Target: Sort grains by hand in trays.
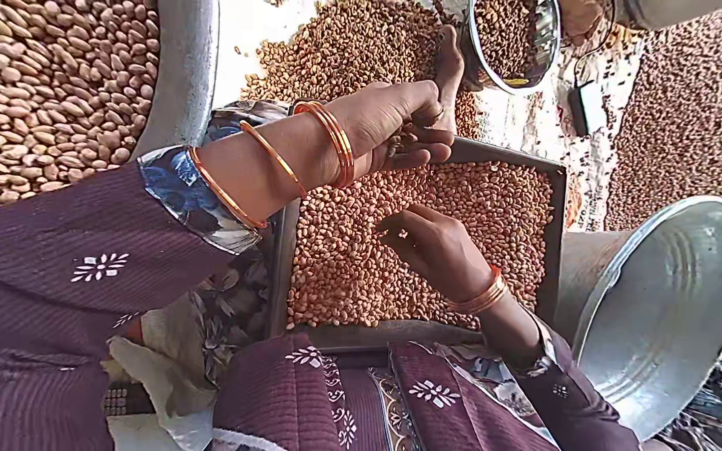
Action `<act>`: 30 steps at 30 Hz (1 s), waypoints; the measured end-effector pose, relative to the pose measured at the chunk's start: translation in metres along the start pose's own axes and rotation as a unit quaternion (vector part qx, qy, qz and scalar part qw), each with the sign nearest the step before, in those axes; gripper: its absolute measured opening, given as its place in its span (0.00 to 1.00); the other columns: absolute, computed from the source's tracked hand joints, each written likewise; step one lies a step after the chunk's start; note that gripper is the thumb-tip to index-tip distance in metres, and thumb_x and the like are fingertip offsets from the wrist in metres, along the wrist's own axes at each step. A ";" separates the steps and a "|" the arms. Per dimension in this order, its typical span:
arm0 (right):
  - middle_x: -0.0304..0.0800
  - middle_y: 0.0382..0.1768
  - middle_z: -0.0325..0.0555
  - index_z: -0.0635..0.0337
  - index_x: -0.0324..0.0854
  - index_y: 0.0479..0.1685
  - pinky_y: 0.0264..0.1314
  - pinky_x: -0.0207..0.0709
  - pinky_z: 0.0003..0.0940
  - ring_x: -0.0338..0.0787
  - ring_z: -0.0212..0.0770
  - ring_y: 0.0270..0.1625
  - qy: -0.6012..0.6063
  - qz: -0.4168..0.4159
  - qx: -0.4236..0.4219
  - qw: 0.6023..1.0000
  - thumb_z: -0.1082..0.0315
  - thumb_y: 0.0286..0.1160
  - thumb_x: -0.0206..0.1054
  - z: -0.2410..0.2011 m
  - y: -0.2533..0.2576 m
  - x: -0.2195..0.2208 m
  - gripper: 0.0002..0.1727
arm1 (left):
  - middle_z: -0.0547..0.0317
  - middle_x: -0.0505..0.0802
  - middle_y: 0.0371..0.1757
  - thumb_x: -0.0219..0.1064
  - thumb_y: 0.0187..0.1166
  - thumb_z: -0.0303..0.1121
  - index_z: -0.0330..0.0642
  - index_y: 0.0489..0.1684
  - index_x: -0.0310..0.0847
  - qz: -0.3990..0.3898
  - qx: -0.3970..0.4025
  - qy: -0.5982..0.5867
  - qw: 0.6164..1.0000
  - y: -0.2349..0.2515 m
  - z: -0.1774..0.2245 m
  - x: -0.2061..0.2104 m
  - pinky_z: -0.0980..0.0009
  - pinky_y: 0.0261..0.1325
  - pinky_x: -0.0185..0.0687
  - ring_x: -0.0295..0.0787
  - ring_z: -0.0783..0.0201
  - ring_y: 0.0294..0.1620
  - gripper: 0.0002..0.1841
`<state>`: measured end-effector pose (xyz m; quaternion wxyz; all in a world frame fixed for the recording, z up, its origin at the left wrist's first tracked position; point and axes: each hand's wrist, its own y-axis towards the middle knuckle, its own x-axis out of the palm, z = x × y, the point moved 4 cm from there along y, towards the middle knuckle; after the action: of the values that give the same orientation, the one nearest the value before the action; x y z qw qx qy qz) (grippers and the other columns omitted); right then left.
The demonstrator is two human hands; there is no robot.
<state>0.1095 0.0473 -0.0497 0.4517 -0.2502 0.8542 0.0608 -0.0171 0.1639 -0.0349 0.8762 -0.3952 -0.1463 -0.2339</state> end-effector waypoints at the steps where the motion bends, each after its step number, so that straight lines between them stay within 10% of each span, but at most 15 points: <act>1: 0.89 0.39 0.45 0.55 0.92 0.48 0.29 0.82 0.32 0.87 0.37 0.29 -0.024 0.012 -0.011 1.000 0.65 0.81 0.66 0.000 0.009 0.004 0.10 | 0.58 0.93 0.46 0.53 0.91 0.34 0.45 0.47 0.76 -0.004 0.003 0.001 1.000 0.000 0.000 0.001 0.78 0.44 0.87 0.93 0.70 0.42 0.07; 7: 0.88 0.46 0.53 0.59 0.91 0.46 0.32 0.86 0.42 0.92 0.50 0.37 -0.138 -0.008 -0.022 0.990 0.71 0.78 0.69 0.002 0.028 0.036 0.06 | 0.59 0.92 0.41 0.54 0.89 0.30 0.45 0.41 0.75 -0.013 0.028 0.002 1.000 0.001 0.002 -0.001 0.78 0.45 0.87 0.92 0.71 0.39 0.06; 15: 0.85 0.41 0.46 0.54 0.91 0.43 0.27 0.81 0.35 0.84 0.38 0.27 -0.047 -0.014 0.018 0.999 0.64 0.77 0.67 0.009 0.027 0.020 0.08 | 0.60 0.84 0.37 0.53 0.83 0.26 0.45 0.37 0.76 -0.014 0.007 -0.006 1.000 0.001 0.003 -0.002 0.79 0.37 0.83 0.83 0.71 0.31 0.07; 20: 0.90 0.47 0.49 0.53 0.93 0.50 0.36 0.87 0.40 0.92 0.44 0.38 -0.056 -0.015 -0.015 0.998 0.69 0.80 0.68 0.006 0.027 0.030 0.10 | 0.67 0.83 0.27 0.54 0.89 0.30 0.47 0.34 0.80 -0.026 0.036 0.171 0.984 0.002 0.002 -0.003 0.83 0.29 0.71 0.78 0.76 0.26 0.12; 30: 0.89 0.40 0.50 0.60 0.88 0.43 0.32 0.86 0.40 0.91 0.46 0.33 -0.069 -0.015 -0.009 0.997 0.69 0.78 0.68 0.005 0.030 0.034 0.05 | 0.64 0.87 0.32 0.48 0.87 0.26 0.46 0.34 0.76 -0.015 0.029 0.147 0.989 -0.008 0.010 -0.002 0.83 0.30 0.75 0.82 0.74 0.28 0.12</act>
<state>0.0827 0.0627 -0.0836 0.5078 -0.2622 0.8168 0.0787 -0.0235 0.1671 -0.0239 0.8957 -0.3291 -0.0286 -0.2977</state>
